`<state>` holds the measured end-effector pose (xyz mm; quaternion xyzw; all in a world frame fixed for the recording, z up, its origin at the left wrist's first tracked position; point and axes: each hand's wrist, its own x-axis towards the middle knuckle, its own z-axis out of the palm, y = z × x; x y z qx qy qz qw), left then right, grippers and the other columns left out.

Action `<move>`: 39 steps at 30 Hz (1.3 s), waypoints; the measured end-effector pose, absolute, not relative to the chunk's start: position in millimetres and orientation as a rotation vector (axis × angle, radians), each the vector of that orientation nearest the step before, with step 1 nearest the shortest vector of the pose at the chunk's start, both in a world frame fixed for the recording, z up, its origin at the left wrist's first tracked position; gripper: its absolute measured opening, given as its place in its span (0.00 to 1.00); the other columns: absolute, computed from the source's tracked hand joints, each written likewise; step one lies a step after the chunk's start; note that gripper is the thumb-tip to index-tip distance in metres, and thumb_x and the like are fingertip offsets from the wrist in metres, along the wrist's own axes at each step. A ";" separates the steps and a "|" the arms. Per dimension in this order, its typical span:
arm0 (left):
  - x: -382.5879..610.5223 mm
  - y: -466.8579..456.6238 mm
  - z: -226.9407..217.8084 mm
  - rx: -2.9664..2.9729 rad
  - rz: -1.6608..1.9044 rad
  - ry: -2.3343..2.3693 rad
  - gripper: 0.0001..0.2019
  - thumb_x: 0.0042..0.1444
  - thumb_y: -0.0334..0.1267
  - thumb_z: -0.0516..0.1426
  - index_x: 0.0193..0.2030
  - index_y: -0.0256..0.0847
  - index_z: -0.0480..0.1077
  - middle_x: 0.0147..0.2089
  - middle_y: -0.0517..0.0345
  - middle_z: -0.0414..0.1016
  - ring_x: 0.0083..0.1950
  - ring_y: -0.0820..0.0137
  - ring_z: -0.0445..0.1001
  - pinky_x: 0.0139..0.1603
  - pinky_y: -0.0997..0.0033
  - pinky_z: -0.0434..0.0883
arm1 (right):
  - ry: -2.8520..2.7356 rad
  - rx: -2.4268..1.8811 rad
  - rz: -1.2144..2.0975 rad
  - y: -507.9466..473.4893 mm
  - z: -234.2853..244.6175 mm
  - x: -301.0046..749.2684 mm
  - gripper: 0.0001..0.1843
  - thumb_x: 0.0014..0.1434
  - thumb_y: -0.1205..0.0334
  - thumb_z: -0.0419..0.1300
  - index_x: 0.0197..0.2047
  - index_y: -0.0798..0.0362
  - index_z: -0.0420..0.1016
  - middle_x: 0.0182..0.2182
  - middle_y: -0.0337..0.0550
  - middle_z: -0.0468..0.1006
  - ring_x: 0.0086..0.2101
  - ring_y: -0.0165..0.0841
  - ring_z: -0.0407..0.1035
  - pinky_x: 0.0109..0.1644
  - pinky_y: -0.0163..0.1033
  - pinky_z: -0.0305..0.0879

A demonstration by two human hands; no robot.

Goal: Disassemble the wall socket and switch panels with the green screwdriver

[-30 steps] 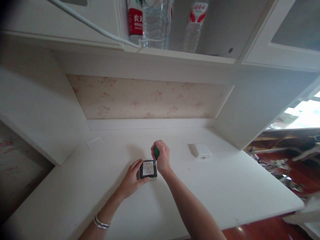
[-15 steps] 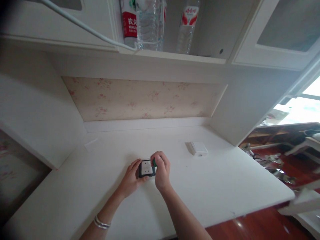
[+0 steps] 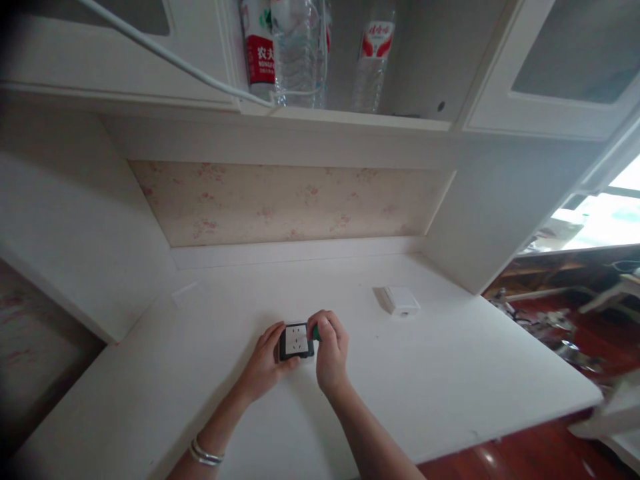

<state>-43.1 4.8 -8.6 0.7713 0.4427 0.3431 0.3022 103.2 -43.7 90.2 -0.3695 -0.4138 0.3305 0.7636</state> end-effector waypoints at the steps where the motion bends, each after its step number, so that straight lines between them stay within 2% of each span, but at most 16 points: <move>1: -43.1 4.8 -8.6 2.037 0.911 1.171 0.36 0.47 0.46 0.62 0.63 0.40 0.57 0.64 0.47 0.56 0.64 0.56 0.55 0.65 0.55 0.55 | -0.879 -0.790 0.720 -43.6 90.1 103.7 0.14 0.60 0.57 0.50 0.26 0.52 0.68 0.22 0.37 0.66 0.24 0.29 0.60 0.30 0.37 0.56; 9: -43.1 4.3 -7.6 1.999 0.911 1.168 0.37 0.47 0.46 0.62 0.63 0.41 0.57 0.65 0.49 0.56 0.65 0.56 0.54 0.65 0.55 0.54 | -0.774 -0.625 0.693 -50.0 84.3 108.6 0.14 0.59 0.58 0.48 0.25 0.52 0.68 0.21 0.37 0.65 0.24 0.30 0.60 0.29 0.38 0.55; 16: -42.9 4.6 -8.9 2.011 0.907 1.167 0.36 0.48 0.46 0.62 0.63 0.41 0.56 0.65 0.49 0.55 0.65 0.57 0.54 0.65 0.56 0.54 | -0.809 -0.643 0.661 -49.8 85.2 106.4 0.14 0.59 0.59 0.48 0.25 0.52 0.68 0.20 0.37 0.65 0.23 0.30 0.60 0.28 0.37 0.54; 21: -42.5 5.9 -10.6 2.034 0.905 1.165 0.36 0.48 0.46 0.62 0.63 0.40 0.57 0.65 0.48 0.55 0.65 0.57 0.54 0.65 0.57 0.54 | -0.888 -0.752 0.673 -41.9 86.9 109.1 0.14 0.59 0.57 0.49 0.25 0.52 0.67 0.21 0.37 0.65 0.23 0.29 0.59 0.27 0.36 0.54; 25: -42.3 6.8 -11.3 2.071 0.899 1.174 0.36 0.48 0.46 0.61 0.62 0.39 0.57 0.64 0.48 0.56 0.65 0.58 0.55 0.65 0.58 0.55 | -1.090 -0.966 0.713 -29.2 106.5 113.1 0.15 0.61 0.57 0.49 0.25 0.53 0.67 0.21 0.36 0.66 0.24 0.28 0.60 0.29 0.36 0.55; 30: -42.5 6.8 -10.7 2.080 0.874 1.184 0.36 0.48 0.45 0.61 0.63 0.39 0.57 0.65 0.49 0.55 0.65 0.59 0.54 0.65 0.59 0.54 | -1.183 -1.034 0.796 -11.0 137.2 115.3 0.05 0.58 0.60 0.53 0.33 0.51 0.66 0.24 0.34 0.70 0.26 0.28 0.64 0.29 0.33 0.58; 34: -43.0 6.1 -9.9 2.074 0.863 1.184 0.36 0.48 0.45 0.61 0.63 0.39 0.56 0.65 0.49 0.55 0.66 0.59 0.53 0.66 0.59 0.53 | -1.205 -1.097 0.825 1.8 139.9 114.1 0.12 0.58 0.53 0.54 0.28 0.52 0.66 0.19 0.34 0.67 0.21 0.27 0.60 0.25 0.32 0.56; 39: -43.6 6.2 -10.7 2.041 0.871 1.146 0.36 0.48 0.45 0.61 0.64 0.39 0.56 0.66 0.49 0.53 0.66 0.58 0.53 0.66 0.60 0.52 | -1.080 -1.194 0.758 13.8 133.2 112.3 0.19 0.50 0.46 0.62 0.25 0.52 0.64 0.14 0.32 0.63 0.16 0.24 0.54 0.19 0.31 0.50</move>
